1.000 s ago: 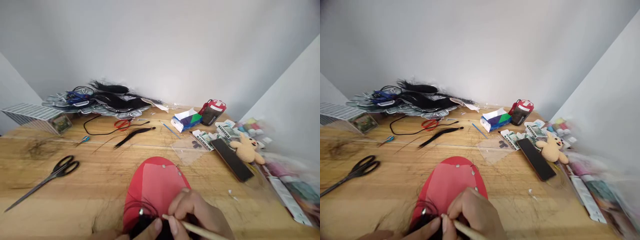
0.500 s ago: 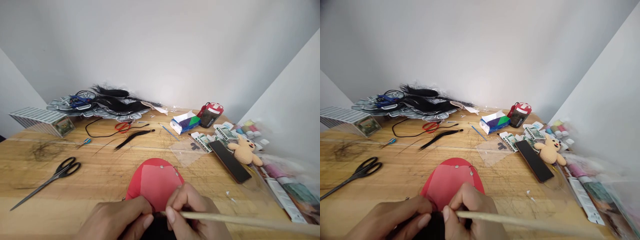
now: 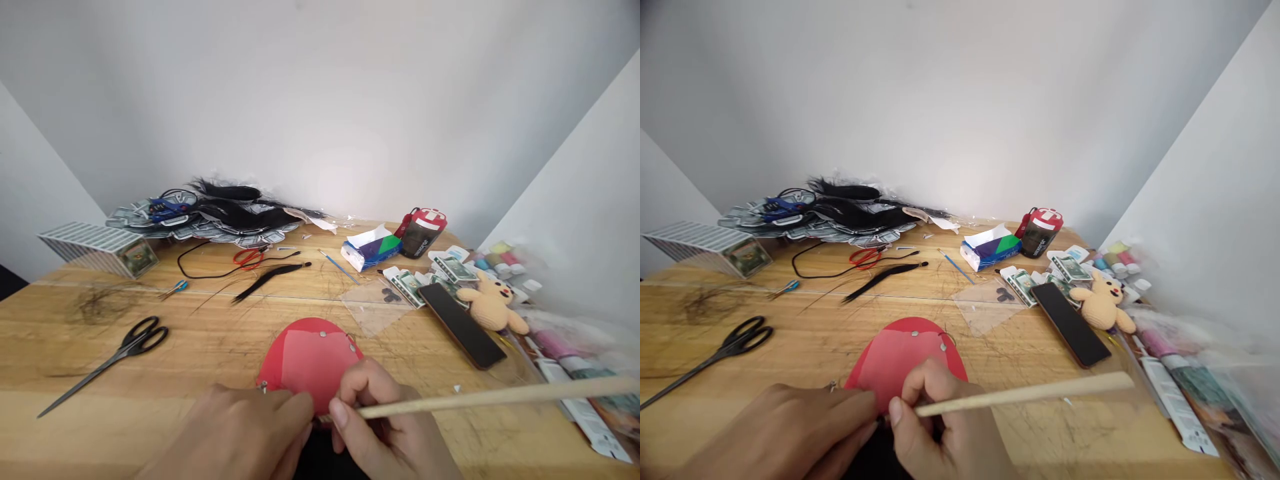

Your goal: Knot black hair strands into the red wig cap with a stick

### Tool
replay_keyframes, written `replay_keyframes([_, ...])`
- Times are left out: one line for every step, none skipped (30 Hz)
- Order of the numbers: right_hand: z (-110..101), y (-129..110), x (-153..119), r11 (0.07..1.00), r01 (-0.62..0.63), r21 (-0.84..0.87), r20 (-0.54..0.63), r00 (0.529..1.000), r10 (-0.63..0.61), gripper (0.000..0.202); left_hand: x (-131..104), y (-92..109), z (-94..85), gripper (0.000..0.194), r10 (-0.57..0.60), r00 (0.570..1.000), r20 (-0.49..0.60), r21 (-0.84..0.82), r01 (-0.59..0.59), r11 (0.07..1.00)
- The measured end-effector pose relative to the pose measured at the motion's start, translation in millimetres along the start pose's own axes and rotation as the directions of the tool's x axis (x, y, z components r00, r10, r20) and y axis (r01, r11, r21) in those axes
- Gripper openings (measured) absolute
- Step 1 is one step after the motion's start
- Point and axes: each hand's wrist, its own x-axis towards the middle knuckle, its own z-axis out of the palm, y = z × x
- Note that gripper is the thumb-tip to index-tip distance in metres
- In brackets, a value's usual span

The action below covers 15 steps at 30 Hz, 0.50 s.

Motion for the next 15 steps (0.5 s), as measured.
replay_keyframes([0.1,-0.4,0.4,1.0,0.002,0.015,0.003,1.0,-0.002,0.017,1.8,1.6,-2.5,0.027,-0.005,0.999,0.05,0.037,0.003,0.999])
replay_keyframes([0.2,-0.8,0.7,1.0,0.001,0.028,0.007,1.0,-0.001,0.016,3.3,3.6,-5.1,0.028,-0.015,0.995,0.1,0.078,0.007,0.997])
replay_keyframes([0.3,-1.0,0.8,0.999,-0.002,0.04,0.009,1.0,0.002,0.016,4.3,5.9,-8.0,0.03,-0.026,0.989,0.144,0.122,0.008,0.992])
replay_keyframes([0.4,-1.2,0.7,0.999,-0.011,0.051,0.011,1.0,0.011,0.016,4.9,8.4,-11.1,0.032,-0.04,0.984,0.172,0.166,0.011,0.986])
replay_keyframes([0.6,-1.4,0.6,0.998,-0.024,0.061,0.013,1.0,0.024,0.017,5.1,11.0,-14.3,0.033,-0.052,0.981,0.188,0.204,0.013,0.979])
replay_keyframes([0.7,-1.7,0.4,0.997,-0.035,0.072,0.013,0.999,0.035,0.018,5.0,13.4,-17.4,0.033,-0.061,0.978,0.198,0.232,0.014,0.973])
replay_keyframes([0.8,-2.0,0.1,0.996,-0.043,0.081,0.011,0.999,0.042,0.018,4.8,15.4,-20.3,0.033,-0.067,0.977,0.202,0.253,0.014,0.967])
replay_keyframes([0.8,-2.4,-0.1,0.995,-0.047,0.088,0.01,0.999,0.046,0.019,4.7,16.8,-22.7,0.03,-0.061,0.977,0.206,0.261,0.006,0.965])
replay_keyframes([0.8,-2.9,-0.3,0.995,-0.049,0.092,0.009,0.999,0.048,0.019,4.7,17.4,-24.2,0.028,-0.046,0.978,0.202,0.261,-0.009,0.965])
replay_keyframes([0.7,-3.5,-0.3,0.994,-0.049,0.098,0.01,0.999,0.048,0.019,4.7,17.2,-24.7,0.026,-0.022,0.981,0.191,0.266,-0.03,0.964])
replay_keyframes([0.6,-4.2,-0.3,0.994,-0.047,0.103,0.01,0.999,0.046,0.019,4.7,16.2,-23.9,0.024,0.016,0.985,0.172,0.28,-0.064,0.958])
replay_keyframes([0.5,-5.0,-0.3,0.993,-0.046,0.11,0.011,0.999,0.045,0.019,4.6,14.6,-22.1,0.023,0.055,0.989,0.137,0.306,-0.095,0.947])
replay_keyframes([0.4,-5.8,-0.2,0.992,-0.048,0.118,0.012,0.999,0.046,0.019,4.2,12.4,-19.2,0.023,0.094,0.991,0.098,0.336,-0.122,0.934])
replay_keyframes([0.3,-6.5,0.0,0.99,-0.05,0.129,0.013,0.999,0.049,0.019,3.5,9.9,-15.6,0.022,0.127,0.99,0.062,0.36,-0.141,0.922])
replay_keyframes([0.2,-7.1,0.1,0.989,-0.052,0.138,0.013,0.999,0.051,0.019,2.5,7.0,-11.6,0.022,0.153,0.988,0.02,0.374,-0.15,0.915])
